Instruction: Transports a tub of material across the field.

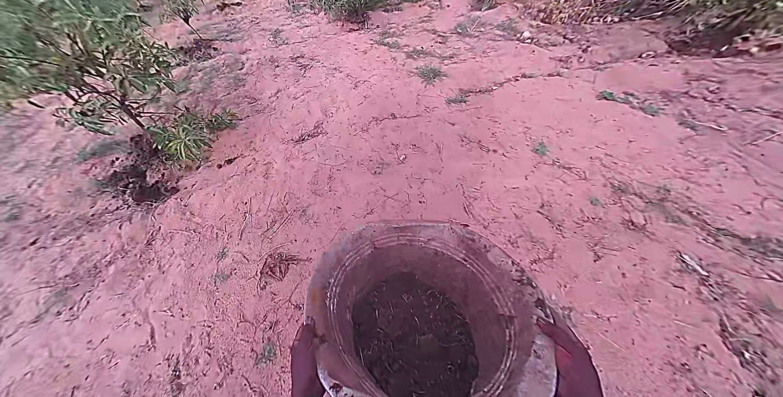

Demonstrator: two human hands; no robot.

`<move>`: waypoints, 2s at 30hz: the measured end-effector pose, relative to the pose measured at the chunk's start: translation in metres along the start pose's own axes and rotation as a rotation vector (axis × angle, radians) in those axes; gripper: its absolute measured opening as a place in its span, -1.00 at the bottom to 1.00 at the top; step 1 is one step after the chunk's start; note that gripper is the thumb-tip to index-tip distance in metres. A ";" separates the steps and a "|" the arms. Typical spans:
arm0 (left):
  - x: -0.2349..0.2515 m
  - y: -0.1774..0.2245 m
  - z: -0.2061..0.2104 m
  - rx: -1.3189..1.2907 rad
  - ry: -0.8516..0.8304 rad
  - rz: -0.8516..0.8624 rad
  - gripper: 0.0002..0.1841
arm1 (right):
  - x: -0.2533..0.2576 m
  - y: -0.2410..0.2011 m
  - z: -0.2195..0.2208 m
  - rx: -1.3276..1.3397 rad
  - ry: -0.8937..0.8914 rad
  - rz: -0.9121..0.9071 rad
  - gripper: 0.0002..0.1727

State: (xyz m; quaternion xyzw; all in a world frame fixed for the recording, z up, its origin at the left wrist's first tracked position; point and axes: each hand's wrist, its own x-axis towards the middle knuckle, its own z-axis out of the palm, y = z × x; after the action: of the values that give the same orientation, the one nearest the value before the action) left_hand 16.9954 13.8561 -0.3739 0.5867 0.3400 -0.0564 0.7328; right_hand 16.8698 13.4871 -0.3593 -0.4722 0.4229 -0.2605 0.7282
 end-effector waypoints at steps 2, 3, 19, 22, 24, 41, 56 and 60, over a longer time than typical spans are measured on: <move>0.030 0.022 0.034 -0.046 -0.013 0.003 -0.74 | 0.043 -0.026 0.045 -0.026 -0.051 -0.020 -0.41; 0.042 0.031 0.049 -0.063 -0.009 -0.004 -0.74 | 0.062 -0.037 0.065 -0.048 -0.063 -0.030 -0.41; 0.373 0.210 0.296 -0.150 -0.013 -0.167 -0.72 | 0.321 -0.074 0.406 -0.187 -0.021 -0.032 -0.45; 0.426 0.259 0.339 -0.147 -0.021 -0.141 -0.71 | 0.362 -0.085 0.473 -0.171 -0.026 -0.041 -0.45; 0.463 0.286 0.370 -0.144 -0.028 -0.110 -0.71 | 0.395 -0.086 0.517 -0.155 -0.033 -0.059 -0.46; 0.741 0.427 0.612 -0.209 0.166 -0.006 -0.72 | 0.741 -0.115 0.889 -0.129 -0.214 -0.026 -0.42; 0.989 0.588 0.816 -0.107 0.069 -0.102 -0.75 | 0.912 -0.141 1.104 -0.131 -0.090 -0.012 -0.47; 1.050 0.619 0.886 -0.150 0.063 -0.053 -0.74 | 0.993 -0.140 1.159 -0.061 -0.109 -0.009 -0.50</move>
State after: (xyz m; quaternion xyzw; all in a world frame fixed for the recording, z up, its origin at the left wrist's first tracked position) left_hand 18.4767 13.5807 -0.3869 0.5225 0.3816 -0.0318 0.7618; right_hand 18.3743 13.1968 -0.3717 -0.5096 0.3882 -0.2248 0.7342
